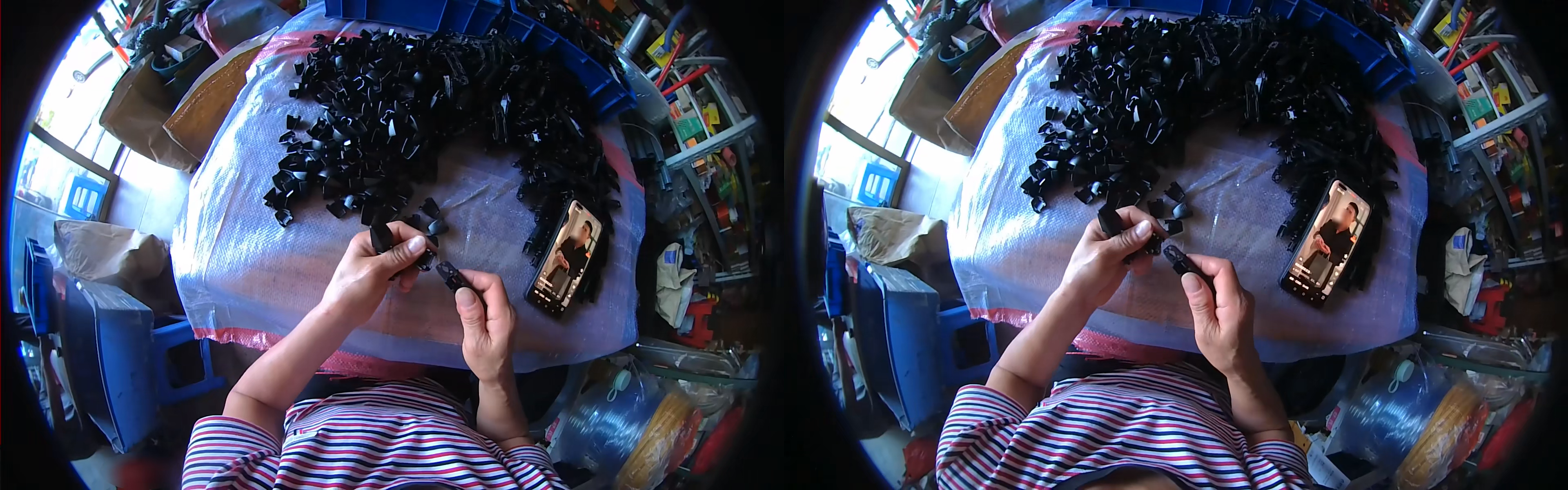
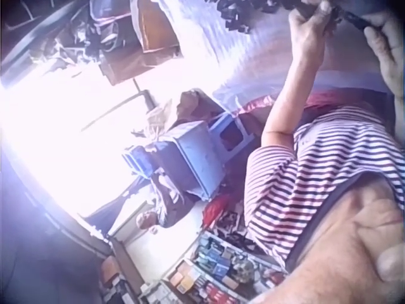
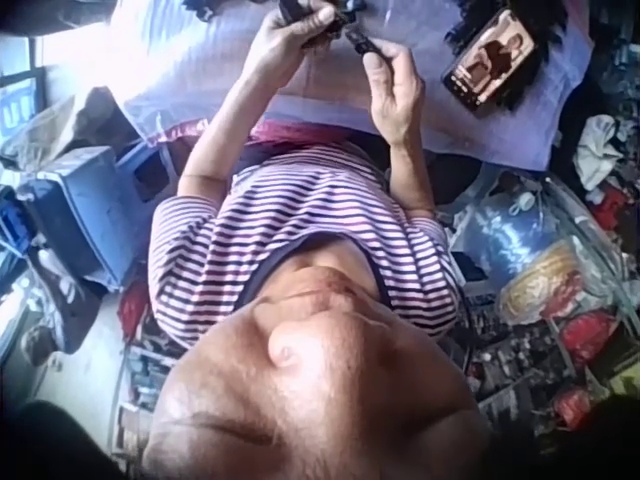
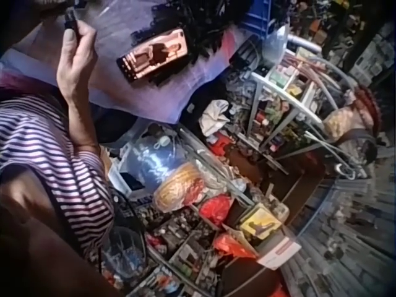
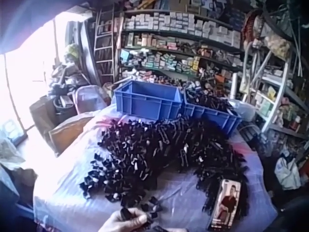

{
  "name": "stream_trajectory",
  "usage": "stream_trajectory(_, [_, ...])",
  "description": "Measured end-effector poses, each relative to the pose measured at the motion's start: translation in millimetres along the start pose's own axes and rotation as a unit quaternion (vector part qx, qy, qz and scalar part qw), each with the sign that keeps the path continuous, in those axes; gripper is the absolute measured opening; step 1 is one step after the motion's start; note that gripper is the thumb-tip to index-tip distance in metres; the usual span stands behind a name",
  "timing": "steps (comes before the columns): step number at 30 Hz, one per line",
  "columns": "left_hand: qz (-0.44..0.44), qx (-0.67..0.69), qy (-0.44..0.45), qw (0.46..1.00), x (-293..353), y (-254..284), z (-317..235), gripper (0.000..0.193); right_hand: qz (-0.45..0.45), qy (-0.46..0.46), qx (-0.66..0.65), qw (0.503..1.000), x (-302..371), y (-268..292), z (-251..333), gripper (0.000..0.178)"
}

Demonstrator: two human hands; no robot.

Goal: The recorder is sorting and inspecting small black plastic components at a workbench.

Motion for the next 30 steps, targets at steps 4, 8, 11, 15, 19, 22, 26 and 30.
stream_trajectory(4, [0.017, -0.059, -0.03, 0.998, 2, 0, 0, 0.02, 0.037, -0.029, -0.001, 0.999, -1, -3, 3, 0.019])
stream_trajectory(8, [0.032, -0.123, -0.045, 0.991, 3, 0, -7, 0.02, 0.055, -0.041, 0.015, 0.998, -2, -1, 1, 0.019])
stream_trajectory(11, [0.044, -0.223, -0.081, 0.97, 4, -5, -17, 0.018, 0.077, -0.054, 0.021, 0.995, -5, -2, -4, 0.018])
stream_trajectory(15, [0.022, -0.371, -0.316, 0.873, 13, -12, -33, 0.015, 0.055, -0.02, 0.013, 0.998, -6, -19, -5, 0.017])
stream_trajectory(19, [-0.061, -0.236, -0.207, 0.947, 20, 0, -16, 0.016, 0.04, -0.031, -0.018, 0.999, -14, -38, 4, 0.02])
stream_trajectory(22, [-0.074, 0.082, -0.097, 0.989, 19, 6, -7, 0.018, 0.097, 0.032, 0.099, 0.99, -38, -44, 21, 0.029])
stream_trajectory(26, [-0.065, 0.242, -0.061, 0.966, 0, 15, -26, 0.016, -0.059, 0.129, 0.275, 0.951, -119, -27, 11, 0.023])
stream_trajectory(30, [-0.054, 0.235, -0.1, 0.965, -7, 39, -32, 0.02, -0.051, 0.141, 0.259, 0.954, -155, -57, -2, 0.023])
Point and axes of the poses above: each hand's wrist, its own x-axis away from the middle knuckle, its own y-axis out of the back of the hand, z = x × y, the point moved 6 cm from there along -x, towards the middle knuckle, and after that the axes turned 11 degrees about -y, right-handed, at the moved point
